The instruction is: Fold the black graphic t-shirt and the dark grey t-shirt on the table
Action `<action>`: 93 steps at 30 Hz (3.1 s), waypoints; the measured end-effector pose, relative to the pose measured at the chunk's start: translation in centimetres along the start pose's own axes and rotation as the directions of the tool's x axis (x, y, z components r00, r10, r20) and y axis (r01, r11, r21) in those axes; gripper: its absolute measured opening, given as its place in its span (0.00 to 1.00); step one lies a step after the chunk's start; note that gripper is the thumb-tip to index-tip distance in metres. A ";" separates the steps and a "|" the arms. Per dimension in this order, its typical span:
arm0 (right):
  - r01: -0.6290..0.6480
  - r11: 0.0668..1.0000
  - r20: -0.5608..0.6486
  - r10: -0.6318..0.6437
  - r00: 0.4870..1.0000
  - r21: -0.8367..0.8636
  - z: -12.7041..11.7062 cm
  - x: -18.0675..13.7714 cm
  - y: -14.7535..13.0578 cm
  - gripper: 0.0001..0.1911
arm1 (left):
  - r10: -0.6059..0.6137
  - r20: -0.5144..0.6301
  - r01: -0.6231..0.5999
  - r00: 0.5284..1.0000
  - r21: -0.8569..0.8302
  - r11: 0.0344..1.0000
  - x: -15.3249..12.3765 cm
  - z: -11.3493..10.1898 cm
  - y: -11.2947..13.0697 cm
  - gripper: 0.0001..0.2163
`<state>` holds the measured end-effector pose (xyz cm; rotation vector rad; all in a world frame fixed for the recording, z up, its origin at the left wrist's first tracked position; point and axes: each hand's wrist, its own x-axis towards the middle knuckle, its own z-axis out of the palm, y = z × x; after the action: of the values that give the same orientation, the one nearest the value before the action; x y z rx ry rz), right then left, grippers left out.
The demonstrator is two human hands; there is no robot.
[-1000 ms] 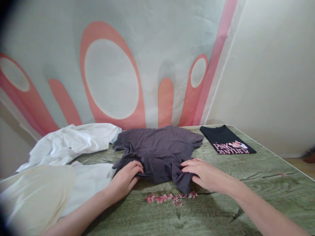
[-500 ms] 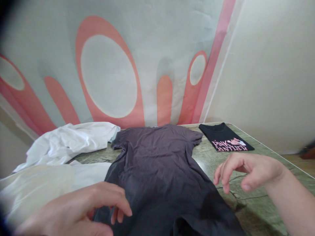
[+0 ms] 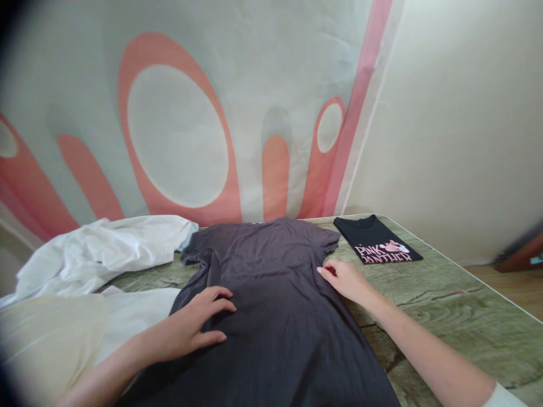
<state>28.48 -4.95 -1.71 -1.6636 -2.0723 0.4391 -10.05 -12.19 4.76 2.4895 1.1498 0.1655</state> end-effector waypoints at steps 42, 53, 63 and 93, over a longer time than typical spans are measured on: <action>-0.337 0.926 -0.296 0.278 0.914 -0.172 -1.4 13.8 9.2 0.12 | 0.350 0.072 -0.355 0.934 0.073 0.932 14.3 6.2 7.1 0.29; -0.268 0.826 -0.033 0.290 0.956 -0.497 -3.2 19.9 4.3 0.15 | 0.370 0.086 -0.373 0.925 0.027 0.927 13.7 5.5 7.3 0.29; -0.163 0.744 -0.043 0.177 0.983 -0.648 -0.3 20.7 3.2 0.15 | 0.370 0.076 -0.373 0.926 0.040 0.927 13.7 5.7 7.0 0.29; -0.148 0.900 0.008 0.165 0.986 -0.410 7.5 21.6 0.2 0.35 | 0.352 0.043 -0.354 0.935 0.082 0.932 14.4 8.5 6.7 0.32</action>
<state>20.90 16.30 -5.09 -2.0860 -2.1781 0.0876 6.35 -7.86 -1.22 2.7507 0.7006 0.1801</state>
